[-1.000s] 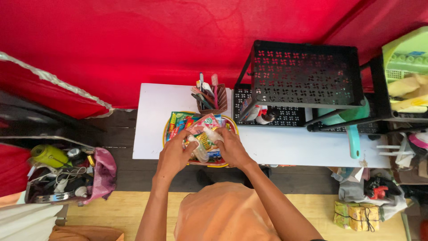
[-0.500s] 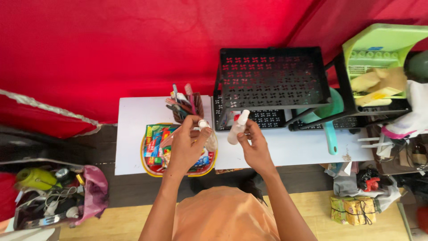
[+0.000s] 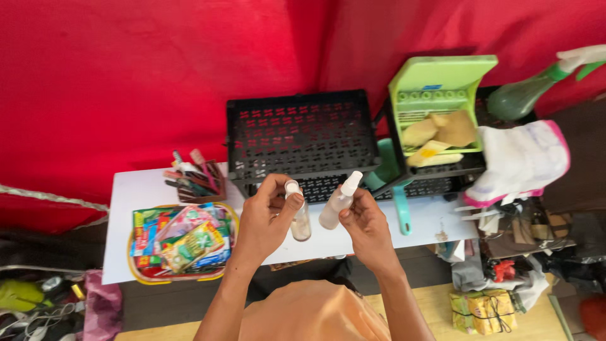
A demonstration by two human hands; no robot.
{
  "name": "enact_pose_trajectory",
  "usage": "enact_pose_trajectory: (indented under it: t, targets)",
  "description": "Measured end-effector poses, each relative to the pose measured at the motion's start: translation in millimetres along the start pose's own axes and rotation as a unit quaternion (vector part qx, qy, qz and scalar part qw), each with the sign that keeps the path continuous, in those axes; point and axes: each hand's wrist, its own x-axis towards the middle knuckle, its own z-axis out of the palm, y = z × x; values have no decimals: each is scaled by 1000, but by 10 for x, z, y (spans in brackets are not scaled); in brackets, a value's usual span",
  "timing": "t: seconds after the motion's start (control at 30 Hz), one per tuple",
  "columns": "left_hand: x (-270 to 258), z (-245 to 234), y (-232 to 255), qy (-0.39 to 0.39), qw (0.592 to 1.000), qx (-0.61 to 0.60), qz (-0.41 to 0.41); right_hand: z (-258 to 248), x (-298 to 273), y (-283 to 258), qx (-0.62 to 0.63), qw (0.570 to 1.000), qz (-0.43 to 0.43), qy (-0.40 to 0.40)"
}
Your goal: The person organizes bathroom supplies on a countertop. They place a cloth and a spray bottle on a green caddy, then arrange several small bottles, toothbrushes, and toothpaste into the caddy and a black tray. The person also moves a light blue pan to the side to clear space.
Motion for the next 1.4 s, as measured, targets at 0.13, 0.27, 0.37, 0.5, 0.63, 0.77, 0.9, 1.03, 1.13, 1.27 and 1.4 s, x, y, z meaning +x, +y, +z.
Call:
enact_pose_trajectory:
  t: [0.13, 0.27, 0.37, 0.5, 0.63, 0.77, 0.9, 1.03, 1.13, 1.27, 1.4]
  targets:
    - [146, 488, 115, -5, 1000, 12, 14, -474, -1, -154, 15, 1000, 5, 5]
    - [269, 907, 215, 2, 1000, -13, 12, -894, 13, -288, 3, 1000, -27, 7]
    - [340, 1159, 277, 16, 999, -17, 30, -1149, 18, -373, -25, 999, -39, 6]
    - [365, 1392, 339, 32, 998, -33, 33, -1382, 30, -436, -28, 999, -35, 12]
    - [441, 1495, 390, 31, 998, -36, 38, -1502, 70, -442, -27, 998, -48, 26]
    - [502, 1522, 410, 15, 998, -44, 44, -1554, 69, -425, -20, 997, -55, 41]
    - [541, 1480, 430, -4, 999, -31, 37, -1530, 46, -444, -27, 996, -57, 67]
    - [611, 1466, 472, -26, 996, -50, 66, -1524, 39, -508, -43, 992, -67, 101]
    - [638, 1464, 493, -38, 995, -65, 67, -1550, 44, -548, -45, 987, -75, 137]
    - [675, 1509, 573, -41, 994, -71, 72, -1677, 58, -645, -38, 980, -80, 176]
    - [737, 1659, 731, -31, 990, -114, 76, -1903, 149, -760, -36, 975, -112, 187]
